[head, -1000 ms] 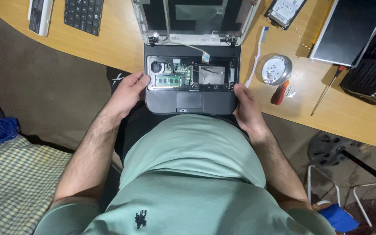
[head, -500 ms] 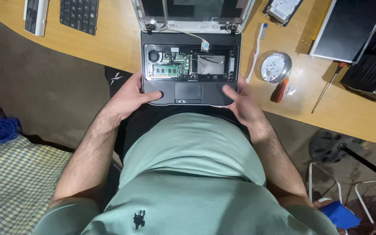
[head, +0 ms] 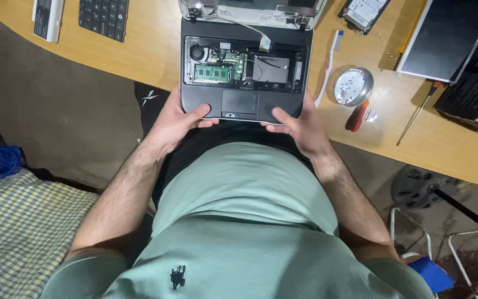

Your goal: The person installs a RAM module into the motherboard of a disassembled laptop. They then place the laptop's palm rest assembly over the internal components, align it, and secure it using a screwdriver.

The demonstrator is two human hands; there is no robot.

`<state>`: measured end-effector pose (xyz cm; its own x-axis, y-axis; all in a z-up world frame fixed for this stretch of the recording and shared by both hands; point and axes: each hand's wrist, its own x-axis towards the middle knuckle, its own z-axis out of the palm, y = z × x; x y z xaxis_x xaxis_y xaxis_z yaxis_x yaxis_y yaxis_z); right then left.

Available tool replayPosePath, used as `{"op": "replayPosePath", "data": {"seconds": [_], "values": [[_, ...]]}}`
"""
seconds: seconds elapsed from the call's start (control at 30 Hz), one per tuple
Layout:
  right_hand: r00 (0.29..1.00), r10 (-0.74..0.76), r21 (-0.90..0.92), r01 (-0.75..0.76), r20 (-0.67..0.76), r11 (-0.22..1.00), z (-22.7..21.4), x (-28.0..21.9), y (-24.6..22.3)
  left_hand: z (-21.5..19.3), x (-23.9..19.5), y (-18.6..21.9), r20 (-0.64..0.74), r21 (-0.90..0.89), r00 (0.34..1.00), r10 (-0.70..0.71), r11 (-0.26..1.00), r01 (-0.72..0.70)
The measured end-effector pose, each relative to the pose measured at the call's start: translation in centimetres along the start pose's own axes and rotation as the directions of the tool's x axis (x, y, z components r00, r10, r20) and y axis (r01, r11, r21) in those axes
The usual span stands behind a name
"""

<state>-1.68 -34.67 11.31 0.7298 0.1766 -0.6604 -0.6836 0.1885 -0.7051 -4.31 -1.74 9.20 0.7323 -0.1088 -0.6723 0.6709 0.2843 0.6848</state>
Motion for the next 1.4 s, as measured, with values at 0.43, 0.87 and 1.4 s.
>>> {"op": "replayPosePath", "data": {"seconds": [0.43,0.87,1.4], "values": [[0.998,-0.063,-0.121,0.064,0.010,0.991,-2.5,1.6,3.7,-2.4,2.7,-3.7,0.010,0.240,0.994,0.107,0.965,-0.106],[0.950,-0.291,-0.938,-0.006,-0.113,0.345,-2.7,0.1,2.9,-2.8,3.5,-1.9,-0.082,0.943,0.966,0.243,0.332,-0.003],[0.740,-0.482,-0.882,0.360,0.469,-0.306,-5.5,1.3,7.8,-0.6,1.8,-6.5,0.522,0.852,0.599,0.607,-0.403,-0.335]]}}
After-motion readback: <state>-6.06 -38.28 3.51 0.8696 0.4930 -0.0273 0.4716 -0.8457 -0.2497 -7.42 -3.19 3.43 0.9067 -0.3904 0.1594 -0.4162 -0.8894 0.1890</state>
